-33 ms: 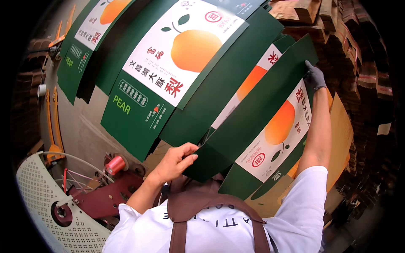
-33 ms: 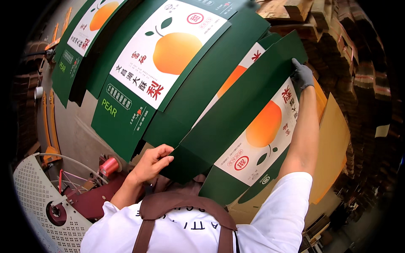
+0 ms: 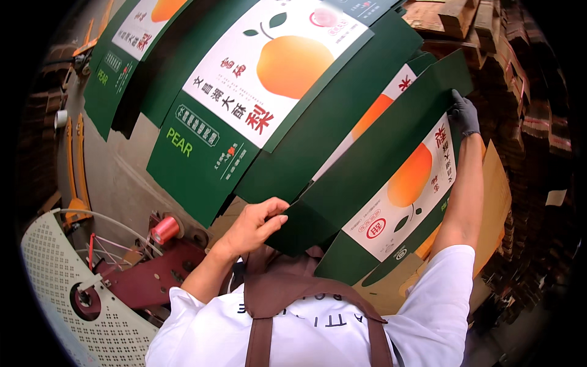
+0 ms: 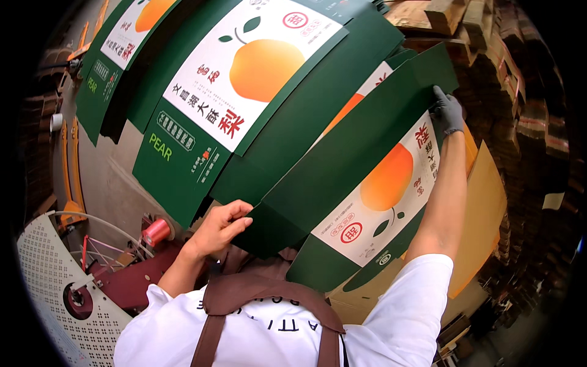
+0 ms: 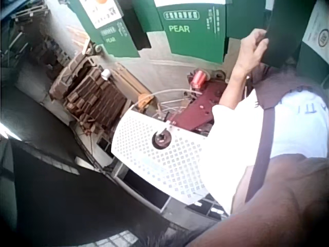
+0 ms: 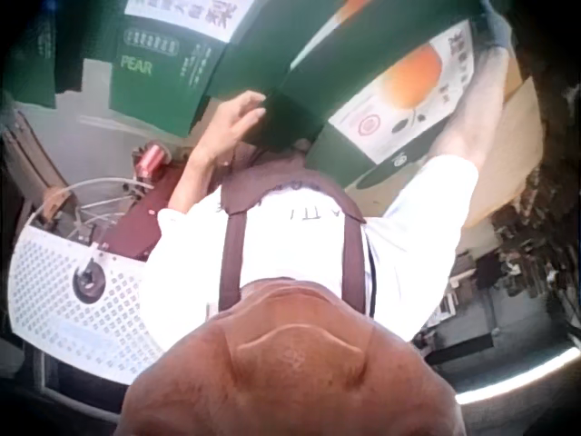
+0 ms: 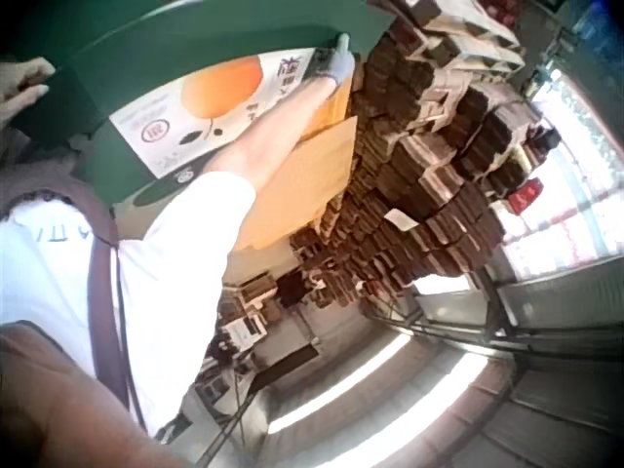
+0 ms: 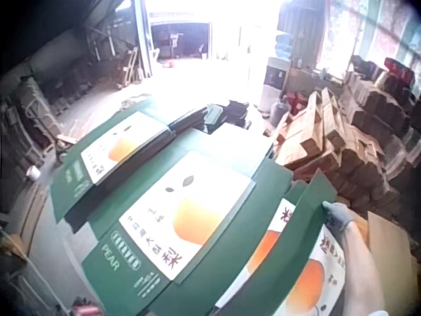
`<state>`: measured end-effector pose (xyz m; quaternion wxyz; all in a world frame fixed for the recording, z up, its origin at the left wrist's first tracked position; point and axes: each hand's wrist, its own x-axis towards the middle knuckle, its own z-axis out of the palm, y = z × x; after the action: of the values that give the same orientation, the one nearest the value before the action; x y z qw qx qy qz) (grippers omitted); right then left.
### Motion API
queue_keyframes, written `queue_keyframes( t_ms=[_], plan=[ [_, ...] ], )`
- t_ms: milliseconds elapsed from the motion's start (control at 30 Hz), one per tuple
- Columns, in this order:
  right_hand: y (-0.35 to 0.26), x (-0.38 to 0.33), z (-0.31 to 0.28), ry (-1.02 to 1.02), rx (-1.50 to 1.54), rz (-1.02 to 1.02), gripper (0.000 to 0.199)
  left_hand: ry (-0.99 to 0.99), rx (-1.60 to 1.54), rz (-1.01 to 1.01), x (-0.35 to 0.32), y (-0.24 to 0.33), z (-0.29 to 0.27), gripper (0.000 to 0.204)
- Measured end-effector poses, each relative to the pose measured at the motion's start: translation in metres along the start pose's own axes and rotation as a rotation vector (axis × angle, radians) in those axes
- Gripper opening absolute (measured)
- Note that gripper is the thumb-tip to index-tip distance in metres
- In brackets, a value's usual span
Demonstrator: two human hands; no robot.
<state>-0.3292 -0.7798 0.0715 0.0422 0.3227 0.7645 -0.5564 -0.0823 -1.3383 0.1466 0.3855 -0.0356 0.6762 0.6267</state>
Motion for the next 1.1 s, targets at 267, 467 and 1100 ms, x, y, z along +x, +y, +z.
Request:
queue_keyframes(
  t_ms=[267,467,1100],
  plan=[
    [-0.041,-0.011,0.088,0.089,-0.236,-0.389,0.042,0.296,0.148,0.001,0.025,-0.034,-0.061,0.018],
    [-0.071,0.004,0.123,0.097,-0.424,-0.435,0.036,0.516,0.328,0.179,0.04,-0.049,-0.051,0.037],
    [-0.074,0.042,0.112,0.058,-0.555,-0.343,0.04,0.49,0.544,0.216,0.051,-0.057,-0.053,0.057]
  ],
)
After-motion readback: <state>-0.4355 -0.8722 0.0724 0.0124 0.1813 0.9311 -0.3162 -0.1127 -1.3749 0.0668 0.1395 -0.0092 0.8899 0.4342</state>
